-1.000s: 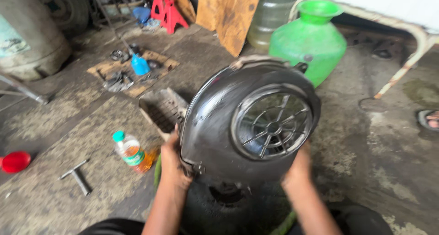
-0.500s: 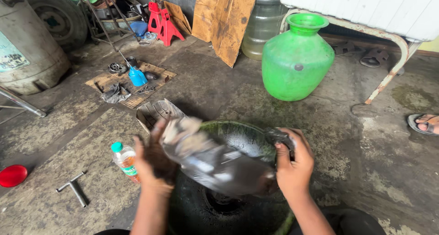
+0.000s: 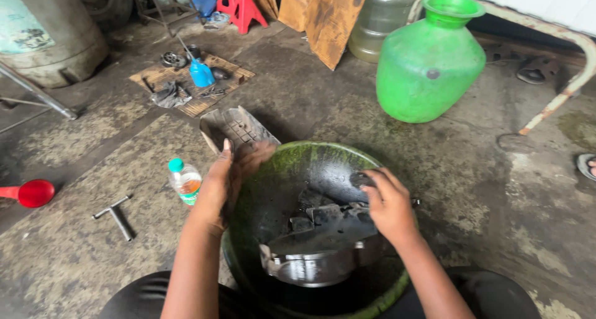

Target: The person scrubs a black mechanical housing with a wire brush over a green basin, then wipes it with a striped cloth. They subsequently pour a liquid from a plastic bottle onto the housing to rinse or treat it.

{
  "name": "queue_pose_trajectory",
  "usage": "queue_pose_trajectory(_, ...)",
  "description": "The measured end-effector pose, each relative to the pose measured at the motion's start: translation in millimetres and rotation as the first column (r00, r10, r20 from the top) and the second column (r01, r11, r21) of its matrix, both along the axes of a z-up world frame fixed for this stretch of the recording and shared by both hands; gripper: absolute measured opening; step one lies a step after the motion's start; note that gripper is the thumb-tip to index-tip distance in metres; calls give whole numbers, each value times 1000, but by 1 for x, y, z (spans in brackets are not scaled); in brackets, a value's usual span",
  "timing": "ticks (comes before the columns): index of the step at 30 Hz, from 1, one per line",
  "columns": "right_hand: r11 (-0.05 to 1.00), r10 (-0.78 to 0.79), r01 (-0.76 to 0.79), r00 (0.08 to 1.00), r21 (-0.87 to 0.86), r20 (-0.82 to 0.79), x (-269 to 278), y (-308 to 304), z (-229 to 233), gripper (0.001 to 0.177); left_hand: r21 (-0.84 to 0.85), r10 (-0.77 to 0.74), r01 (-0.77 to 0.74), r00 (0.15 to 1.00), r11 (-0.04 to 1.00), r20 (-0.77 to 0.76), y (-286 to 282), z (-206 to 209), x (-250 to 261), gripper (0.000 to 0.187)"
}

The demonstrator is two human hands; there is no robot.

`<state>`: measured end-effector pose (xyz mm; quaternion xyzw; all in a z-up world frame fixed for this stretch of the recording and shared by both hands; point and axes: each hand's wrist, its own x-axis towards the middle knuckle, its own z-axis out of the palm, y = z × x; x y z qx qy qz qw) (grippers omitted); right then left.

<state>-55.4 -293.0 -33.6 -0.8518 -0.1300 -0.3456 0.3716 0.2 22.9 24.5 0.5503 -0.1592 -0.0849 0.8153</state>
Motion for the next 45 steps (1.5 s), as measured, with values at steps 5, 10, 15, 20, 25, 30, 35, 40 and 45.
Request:
queue_pose_trajectory(5,989,-85,83,996,121,13,25,-26,-24,29,152,48,-19,981,988,-187,26,14,-7,70)
queue_pose_trajectory(10,917,-88,85,996,391,-8,52,-60,-56,23,478,-215,100,957,873,192,20,15,-17,74)
queue_pose_trajectory(15,711,159,-119,987,693,6,69,-72,-85,17,358,-365,306,924,882,111,-6,1,-18,60)
queue_pose_trajectory(20,765,193,-105,979,635,-71,75,-65,-103,18,507,-421,351,907,787,25,-7,-1,-33,32)
queue_pose_trajectory(25,589,212,-74,975,805,-66,80,-81,-97,20,298,-296,261,952,918,80,-24,-2,-43,25)
queue_pose_trajectory(30,662,0,-13,1000,749,17,62,-98,-33,24,281,-214,140,943,950,255,-53,12,-53,23)
queue_pose_trajectory(35,897,-443,425,865,126,236,-24,-38,52,17,469,-1,-224,902,855,432,-87,38,-60,30)
queue_pose_trajectory(40,952,-113,214,911,-220,396,-43,34,77,18,545,-3,-527,717,652,697,-101,43,-57,36)
queue_pose_trajectory(45,963,-251,269,914,-11,320,-19,11,83,19,564,-50,-544,691,621,721,-108,36,-66,32)
